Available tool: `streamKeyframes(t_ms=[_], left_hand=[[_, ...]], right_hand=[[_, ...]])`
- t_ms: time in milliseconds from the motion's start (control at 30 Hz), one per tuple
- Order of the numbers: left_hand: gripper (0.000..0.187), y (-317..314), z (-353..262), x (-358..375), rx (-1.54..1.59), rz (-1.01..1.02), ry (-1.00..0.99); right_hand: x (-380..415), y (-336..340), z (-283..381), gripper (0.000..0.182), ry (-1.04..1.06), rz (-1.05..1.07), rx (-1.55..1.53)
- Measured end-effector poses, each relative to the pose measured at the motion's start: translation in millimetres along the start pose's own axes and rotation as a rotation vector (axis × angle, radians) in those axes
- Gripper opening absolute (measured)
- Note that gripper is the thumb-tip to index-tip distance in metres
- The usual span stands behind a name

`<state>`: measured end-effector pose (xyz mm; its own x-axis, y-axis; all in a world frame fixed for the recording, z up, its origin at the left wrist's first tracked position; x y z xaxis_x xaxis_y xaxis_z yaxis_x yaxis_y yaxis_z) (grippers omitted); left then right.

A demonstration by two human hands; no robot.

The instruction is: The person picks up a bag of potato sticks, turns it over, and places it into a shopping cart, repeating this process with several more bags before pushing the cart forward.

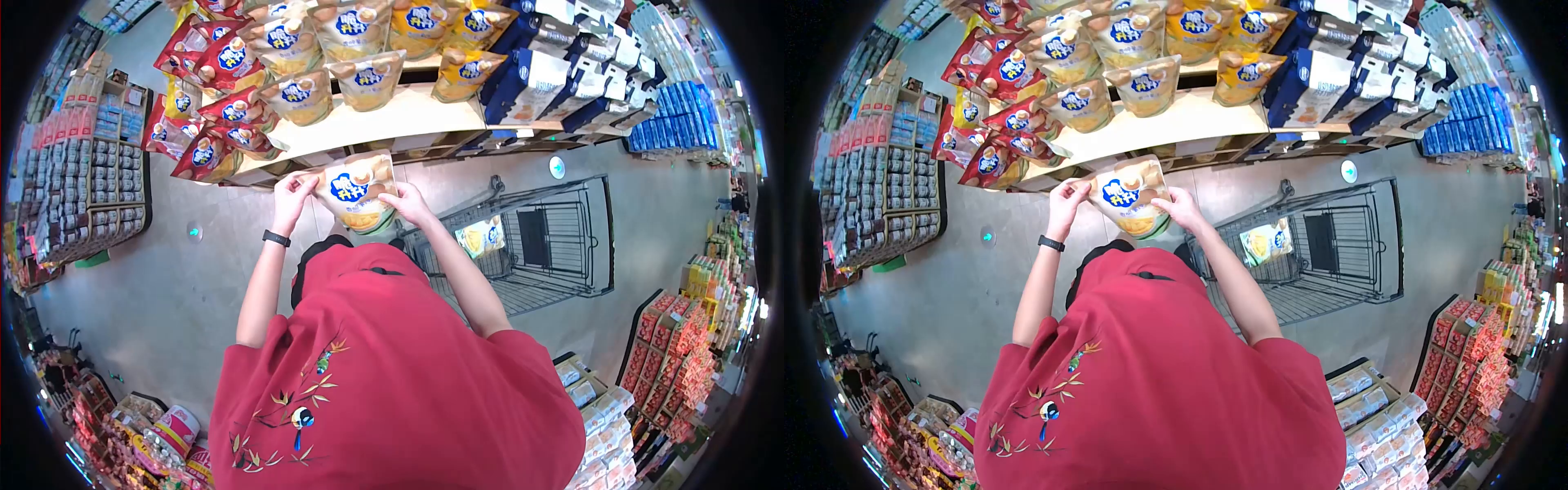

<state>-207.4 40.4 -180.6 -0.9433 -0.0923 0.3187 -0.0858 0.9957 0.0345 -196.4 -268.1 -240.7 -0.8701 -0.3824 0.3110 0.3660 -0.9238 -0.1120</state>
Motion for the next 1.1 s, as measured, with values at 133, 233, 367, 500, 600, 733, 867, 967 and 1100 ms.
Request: streamKeyframes(t_ms=[133, 233, 367, 500, 600, 733, 867, 967, 1100], left_hand=[[0.016, 28.8, -29.9, -44.9, -0.208, -0.012, -0.055], [0.017, 34.6, -78.9, -63.2, -0.414, -0.034, -0.084], [0.018, 54.4, -91.7, -105.0, -0.716, -0.041, -0.304], [0.013, 72.2, -105.0, -134.9, -0.963, -0.072, -0.483], [0.012, 81.6, -118.0, -155.9, -1.095, -0.081, -0.546], [0.011, 94.7, -119.6, -182.9, -1.193, -0.056, -0.552], [0.013, 103.1, -116.7, -195.5, -1.195, -0.063, -0.504], [0.012, 110.0, -111.7, -199.8, -1.186, -0.065, -0.481], [0.014, 116.3, -112.3, -203.1, -1.222, -0.051, -0.462]], right_hand=[[-45.7, -2.6, 21.2, 0.024, 0.063, -0.013, 0.145], [-88.5, -2.4, 20.6, 0.025, 0.066, -0.001, 0.275], [-134.2, -15.8, 56.1, 0.028, 0.089, -0.056, 0.523], [-196.0, -21.6, 21.2, 0.034, 0.087, -0.158, 0.574], [-234.8, -33.7, 6.0, 0.032, 0.080, -0.197, 0.609], [-265.9, -47.4, -3.2, 0.031, -0.003, -0.195, 0.680], [-283.1, -54.8, -18.8, 0.030, 0.031, -0.243, 0.703], [-288.3, -60.6, -7.0, 0.027, 0.042, -0.257, 0.699], [-298.0, -69.0, -17.5, 0.028, 0.062, -0.252, 0.725]])
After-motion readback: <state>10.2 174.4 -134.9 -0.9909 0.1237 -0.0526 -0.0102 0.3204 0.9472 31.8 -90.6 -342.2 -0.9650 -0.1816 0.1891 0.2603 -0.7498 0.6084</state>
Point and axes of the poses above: each hand's wrist, its own x-axis away from the middle knuckle, its own y-axis out of the back of the hand, z = x × y, the point moved 2 cm from there along -x, towards the middle knuckle, and after that the axes turned 5 degrees about y, right-handed, at the moved point
